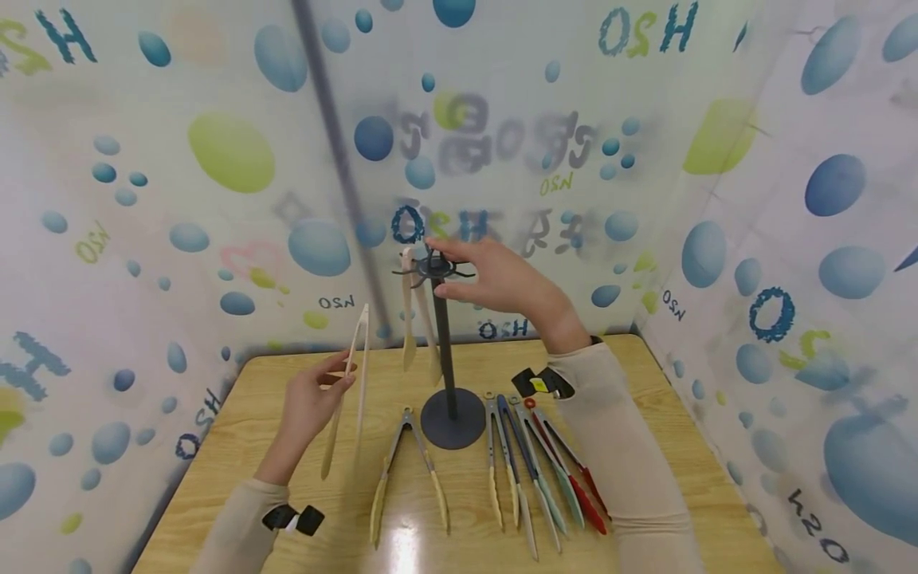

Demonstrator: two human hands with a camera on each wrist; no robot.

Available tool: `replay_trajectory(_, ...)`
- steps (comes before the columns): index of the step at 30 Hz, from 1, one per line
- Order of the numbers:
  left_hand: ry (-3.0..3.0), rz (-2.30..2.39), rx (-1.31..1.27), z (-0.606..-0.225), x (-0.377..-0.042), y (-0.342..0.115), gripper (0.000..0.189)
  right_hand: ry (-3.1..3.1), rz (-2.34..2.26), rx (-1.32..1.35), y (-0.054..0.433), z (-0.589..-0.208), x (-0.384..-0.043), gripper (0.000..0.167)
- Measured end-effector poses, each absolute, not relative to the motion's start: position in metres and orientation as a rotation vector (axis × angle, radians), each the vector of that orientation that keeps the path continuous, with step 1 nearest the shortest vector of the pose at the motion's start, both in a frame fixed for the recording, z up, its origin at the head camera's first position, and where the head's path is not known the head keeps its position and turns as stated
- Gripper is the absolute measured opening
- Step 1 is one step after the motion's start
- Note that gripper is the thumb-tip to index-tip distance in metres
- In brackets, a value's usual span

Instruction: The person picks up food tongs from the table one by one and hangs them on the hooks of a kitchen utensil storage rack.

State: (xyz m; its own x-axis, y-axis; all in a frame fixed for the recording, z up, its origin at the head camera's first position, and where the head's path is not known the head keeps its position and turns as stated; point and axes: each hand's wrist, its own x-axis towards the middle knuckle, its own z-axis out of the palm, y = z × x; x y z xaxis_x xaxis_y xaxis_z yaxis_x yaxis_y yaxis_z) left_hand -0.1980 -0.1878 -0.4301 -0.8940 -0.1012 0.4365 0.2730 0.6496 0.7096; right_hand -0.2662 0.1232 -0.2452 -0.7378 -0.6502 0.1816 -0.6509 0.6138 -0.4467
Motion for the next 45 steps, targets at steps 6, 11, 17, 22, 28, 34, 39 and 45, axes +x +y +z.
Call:
replay_trajectory(6,-2.313,-1.207,-0.193,-0.4,-0.197,-0.175,0.043,-2.845,0.774,1.11,0.124,-0.243,-0.264,0.072)
replay_trajectory(11,-2.209,-1.246,-0.243,-0.38,-0.197,-0.164,0.045,-2.847,0.758,1.07,0.121,-0.243,-0.26,0.074)
replay_trajectory(17,-2.169,-1.255,-0.312,-0.366,-0.199,-0.152,0.047,-2.82,0.706,1.051,0.118,-0.246,-0.259,0.074)
replay_trajectory(22,-2.185,-1.298,-0.286,-0.362,-0.202,-0.147,0.048,-2.813,0.71,1.064,0.117,-0.246,-0.257,0.073)
replay_trajectory(28,-2.207,-1.318,-0.262,-0.364,-0.206,-0.144,0.047,-2.822,0.699,1.06,0.116,-0.247,-0.256,0.072)
replay_trajectory(34,-2.205,-1.321,-0.269,-0.369,-0.211,-0.139,0.046,-2.804,0.705,1.059,0.116,-0.247,-0.254,0.072)
replay_trajectory(39,-2.209,-1.298,-0.298,-0.375,-0.217,-0.134,0.046,-2.8,0.703,1.053,0.117,-0.247,-0.254,0.072)
replay_trajectory(45,-2.193,-1.316,-0.324,-0.381,-0.224,-0.126,0.045,-2.803,0.676,1.032,0.116,-0.246,-0.252,0.071)
